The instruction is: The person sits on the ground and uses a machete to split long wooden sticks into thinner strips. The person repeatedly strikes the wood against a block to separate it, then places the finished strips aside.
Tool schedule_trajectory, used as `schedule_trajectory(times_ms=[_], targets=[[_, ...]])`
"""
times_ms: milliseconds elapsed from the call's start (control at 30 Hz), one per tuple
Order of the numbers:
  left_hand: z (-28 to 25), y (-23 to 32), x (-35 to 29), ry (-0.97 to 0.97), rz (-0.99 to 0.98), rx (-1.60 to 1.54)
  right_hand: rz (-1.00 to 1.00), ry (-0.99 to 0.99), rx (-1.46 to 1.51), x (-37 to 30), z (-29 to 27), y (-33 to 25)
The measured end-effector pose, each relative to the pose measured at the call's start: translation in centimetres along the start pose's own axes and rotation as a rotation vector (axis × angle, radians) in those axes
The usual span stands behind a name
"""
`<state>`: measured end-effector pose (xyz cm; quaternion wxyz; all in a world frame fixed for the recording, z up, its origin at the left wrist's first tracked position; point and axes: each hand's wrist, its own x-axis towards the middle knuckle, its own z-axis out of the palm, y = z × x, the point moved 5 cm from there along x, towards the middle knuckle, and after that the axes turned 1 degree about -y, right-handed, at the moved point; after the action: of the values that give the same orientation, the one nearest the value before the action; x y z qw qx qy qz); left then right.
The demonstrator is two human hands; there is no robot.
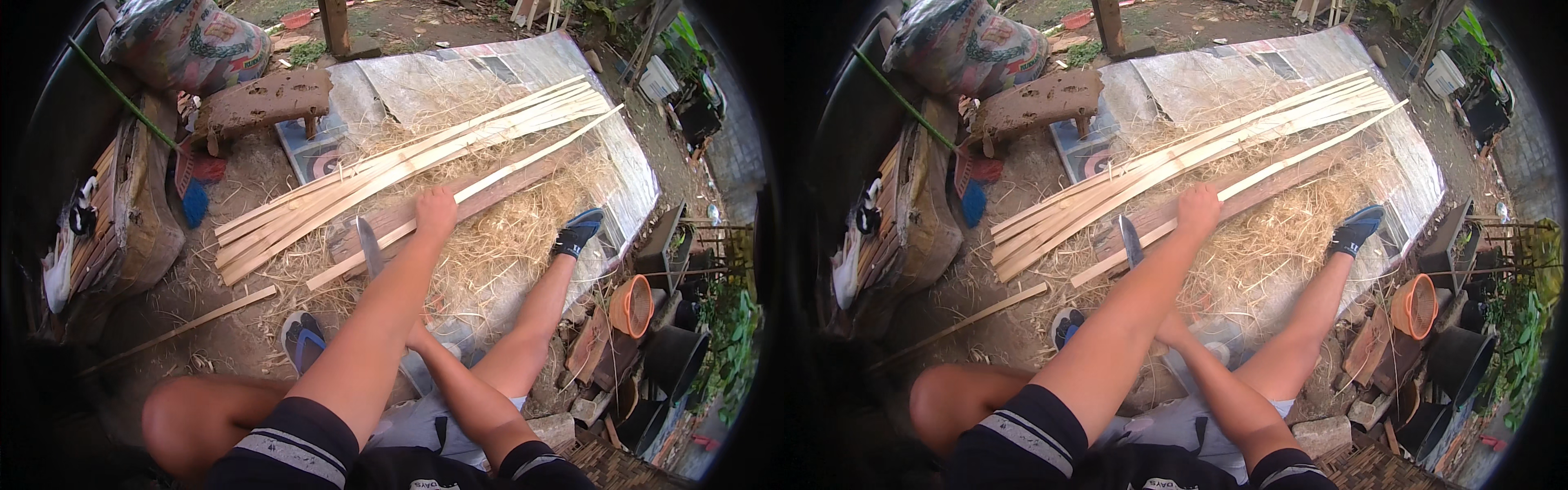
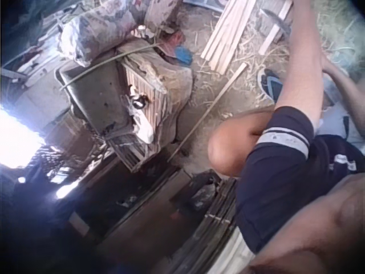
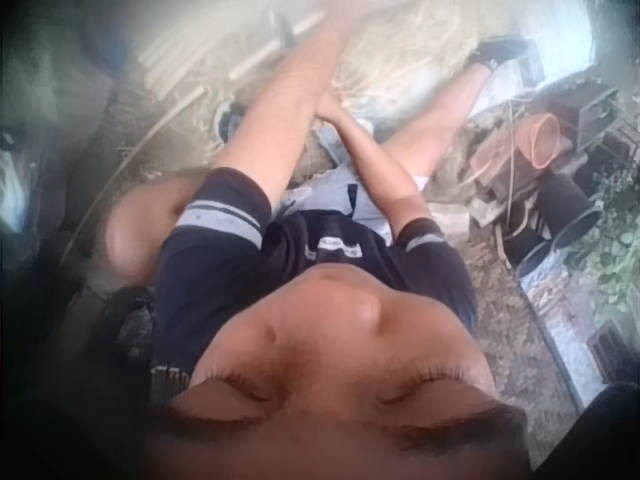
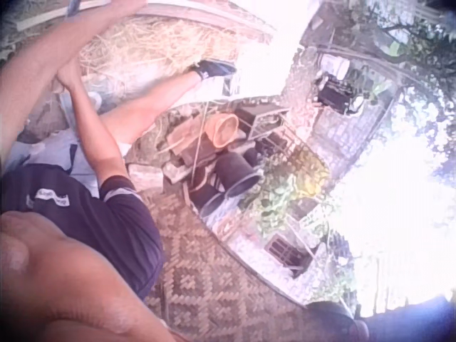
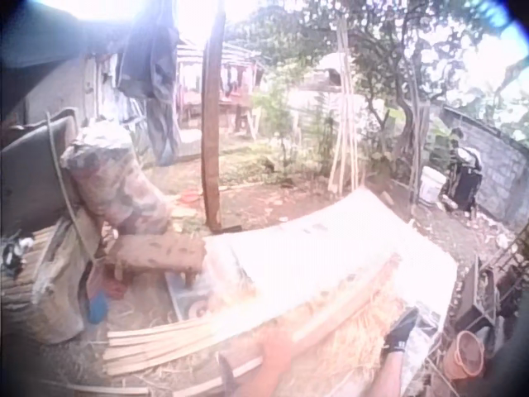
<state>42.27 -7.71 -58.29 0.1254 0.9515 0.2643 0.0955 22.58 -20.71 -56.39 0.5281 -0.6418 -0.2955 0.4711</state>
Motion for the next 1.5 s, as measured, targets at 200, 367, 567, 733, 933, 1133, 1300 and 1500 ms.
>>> schedule_trajectory(times_ms=[200,367,567,733,933,1133,1300,1500], targets=[[-3.3,3.5,0.3,-0.402,0.039,-0.299,-0.069,-0.037,-0.332,-0.2,-2.1,1.2],[-1.9,2.5,-0.8,-0.366,-0.072,-0.351,0.134,0.106,-0.351,2.3,-6.7,2.0],[-1.7,4.1,-1.0,-0.31,0.017,-0.342,-0.072,0.259,-0.167,-0.8,-3.7,7.4],[-0.9,2.8,-1.3,-0.264,0.022,-0.305,0.031,-0.041,0.07,-0.6,-3.4,9.0],[-1.9,3.1,-1.1,-0.28,0.015,-0.309,-0.132,0.028,-0.107,-1.1,1.9,5.7],[-1.9,3.5,-1.2,-0.33,0.012,-0.309,-0.006,-0.32,-0.382,-2.1,7.3,4.1],[-0.8,1.8,-0.8,-0.386,0.041,-0.267,0.065,-0.014,-0.363,-0.3,0.9,0.1],[-2.0,3.1,0.1,-0.452,0.018,-0.302,0.235,0.138,-0.043,-0.1,-6.7,3.8]])
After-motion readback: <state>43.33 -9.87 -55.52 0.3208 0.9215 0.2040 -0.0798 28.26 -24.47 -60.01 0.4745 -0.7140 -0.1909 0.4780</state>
